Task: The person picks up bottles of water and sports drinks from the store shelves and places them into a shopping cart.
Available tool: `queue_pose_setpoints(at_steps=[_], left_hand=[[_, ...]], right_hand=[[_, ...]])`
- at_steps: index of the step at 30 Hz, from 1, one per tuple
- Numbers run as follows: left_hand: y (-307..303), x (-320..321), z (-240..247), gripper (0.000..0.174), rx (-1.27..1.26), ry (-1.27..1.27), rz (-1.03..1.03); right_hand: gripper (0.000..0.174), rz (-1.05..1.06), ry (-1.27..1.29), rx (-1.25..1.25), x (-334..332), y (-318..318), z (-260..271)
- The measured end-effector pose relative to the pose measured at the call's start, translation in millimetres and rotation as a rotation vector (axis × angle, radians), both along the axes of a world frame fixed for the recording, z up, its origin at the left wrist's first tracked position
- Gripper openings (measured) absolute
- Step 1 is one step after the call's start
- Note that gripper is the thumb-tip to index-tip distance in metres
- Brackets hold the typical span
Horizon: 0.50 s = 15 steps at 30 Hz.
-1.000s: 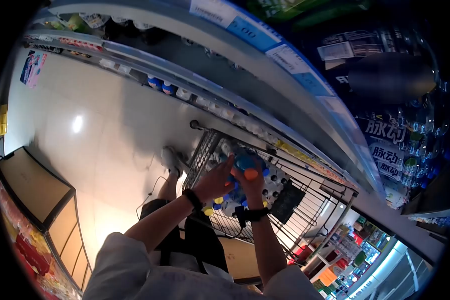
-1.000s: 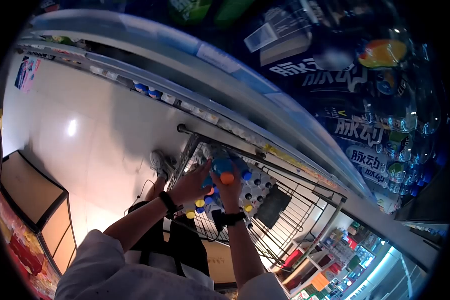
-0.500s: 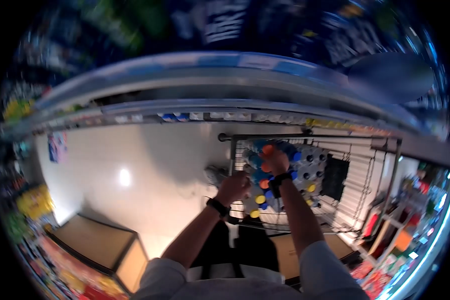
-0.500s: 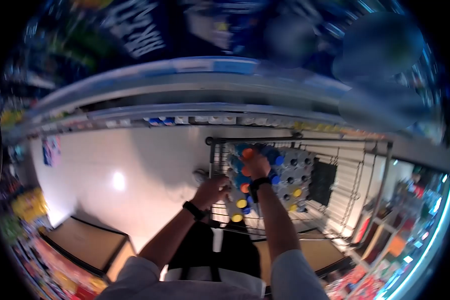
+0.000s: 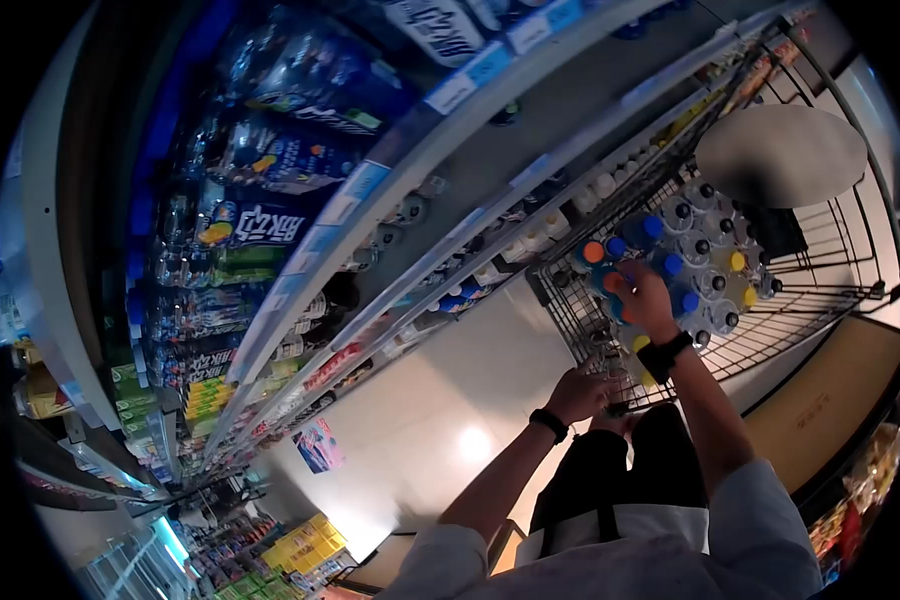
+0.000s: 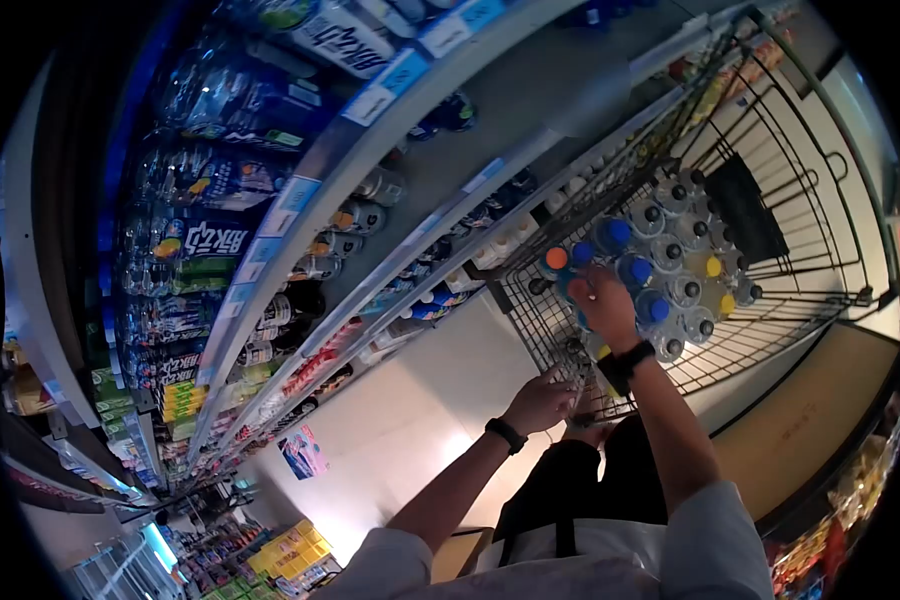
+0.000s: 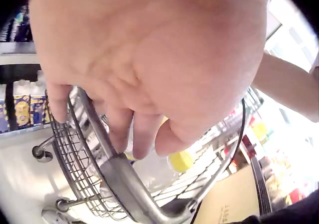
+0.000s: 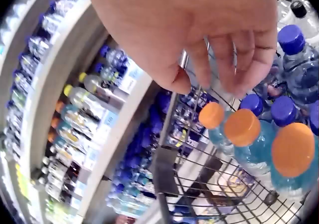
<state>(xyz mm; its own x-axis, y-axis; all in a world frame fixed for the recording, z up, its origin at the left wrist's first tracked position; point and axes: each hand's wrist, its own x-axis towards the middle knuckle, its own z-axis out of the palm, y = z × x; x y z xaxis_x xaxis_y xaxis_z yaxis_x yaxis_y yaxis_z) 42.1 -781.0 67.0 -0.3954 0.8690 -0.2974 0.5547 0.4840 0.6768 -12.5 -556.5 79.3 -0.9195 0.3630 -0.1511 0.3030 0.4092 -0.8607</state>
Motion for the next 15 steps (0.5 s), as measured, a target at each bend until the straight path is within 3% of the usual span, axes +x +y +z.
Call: queue_pose_setpoints(at_steps=[2,3,4,5,7,9,11,13,15], left_hand=[[15,10,7,0.014,0.038,0.131,-0.186],[15,33,-22,0.016,0.092,0.167,-0.077],[28,33,-3,0.020,-0.149,0.071,-0.125],[41,32,17,0.024,-0.394,-0.017,-0.180],[38,49,-18,0.028,-0.394,-0.030,-0.165],[40,56,-18,0.033,-0.407,-0.029,-0.148],[46,58,-4,0.040,-0.601,-0.079,-0.204],[35,73,0,0.060,-0.417,0.065,-0.178],[35,83,-10,0.061,-0.535,0.276,-0.239]], right_hand=[[0.027,0.013,-0.015,-0.044,34,2,4],[0.024,0.024,-0.031,-0.088,56,5,8],[0.022,0.064,-0.073,0.039,75,7,22],[0.022,0.048,-0.101,0.001,93,8,45],[0.023,0.158,-0.221,0.455,138,9,47],[0.026,0.144,-0.199,0.493,190,9,24],[0.028,0.216,-0.006,0.833,230,3,21],[0.032,0.273,-0.184,0.643,237,1,27],[0.027,0.174,-0.251,0.676,222,-7,5]])
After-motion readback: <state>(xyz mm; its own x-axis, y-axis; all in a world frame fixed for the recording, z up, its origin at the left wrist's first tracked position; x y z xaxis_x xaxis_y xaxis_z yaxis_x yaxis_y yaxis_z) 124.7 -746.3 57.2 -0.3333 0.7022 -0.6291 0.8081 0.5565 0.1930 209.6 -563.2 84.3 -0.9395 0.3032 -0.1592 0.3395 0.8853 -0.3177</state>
